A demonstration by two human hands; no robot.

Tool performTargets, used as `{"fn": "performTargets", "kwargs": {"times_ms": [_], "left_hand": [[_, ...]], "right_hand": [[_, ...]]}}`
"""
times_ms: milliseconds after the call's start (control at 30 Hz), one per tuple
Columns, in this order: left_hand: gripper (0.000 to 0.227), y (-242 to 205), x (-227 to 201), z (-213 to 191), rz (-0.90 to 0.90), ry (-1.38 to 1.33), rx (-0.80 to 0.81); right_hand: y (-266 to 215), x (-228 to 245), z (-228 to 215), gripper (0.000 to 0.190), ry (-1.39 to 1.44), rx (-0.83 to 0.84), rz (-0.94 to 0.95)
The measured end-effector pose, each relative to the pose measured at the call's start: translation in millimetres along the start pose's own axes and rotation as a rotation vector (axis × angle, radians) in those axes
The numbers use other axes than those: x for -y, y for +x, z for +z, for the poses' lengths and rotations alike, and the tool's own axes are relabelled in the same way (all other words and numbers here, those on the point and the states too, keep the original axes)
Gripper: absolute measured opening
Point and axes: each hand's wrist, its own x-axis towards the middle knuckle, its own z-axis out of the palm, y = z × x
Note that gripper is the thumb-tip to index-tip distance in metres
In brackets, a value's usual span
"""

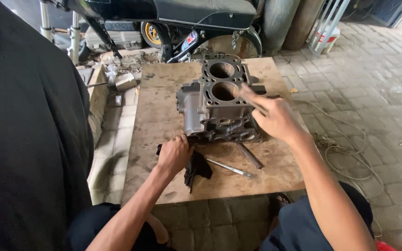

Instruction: The person cleans the surface of a metal engine block using a black cloth and a metal file. They wipe the exterior and then use the file to scrape the inside of the cylinder bores.

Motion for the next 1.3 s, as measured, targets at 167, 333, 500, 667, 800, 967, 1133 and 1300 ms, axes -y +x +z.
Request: {"fn": "performTargets", "kwargs": {"times_ms": [167, 333, 500, 667, 800, 967, 1133, 1300], "left_hand": [[0.050, 5, 3, 5, 0.005, -0.007, -0.005], [0.051, 2, 2, 3, 0.003, 0.008, -0.009], [0.046, 4, 3, 8, 0.007, -0.011, -0.034], [0.050, 1, 5, 4, 0.017, -0.030, -0.006], [0.050, 0, 4, 5, 0.019, -0.033, 0.006], [0.048, 4, 3, 3, 0.003, -0.007, 0.007], [0.047, -2, 1, -5, 0.017, 0.027, 0.023], [0.047, -3, 0, -13, 0.006, 0.026, 0.036]], "right_hand": [[1, -18, 2, 0.055, -0.058, 0.010, -0.034], [5, -25, 7, 0.057, -0.065, -0.079, 0.034], [-5, -42, 16, 0.060, 0.165, 0.052, -0.084], [4, -9, 8, 0.061, 0.020, -0.085, 0.079], [-1, -8, 9, 0.059, 0.012, -0.091, 0.025], [-3, 2, 5, 0.054, -0.044, -0.107, -0.028], [-4, -37, 13, 0.054, -0.113, -0.148, -0.029], [-12, -23, 12, 0.057, -0.038, -0.063, -0.018]]}}
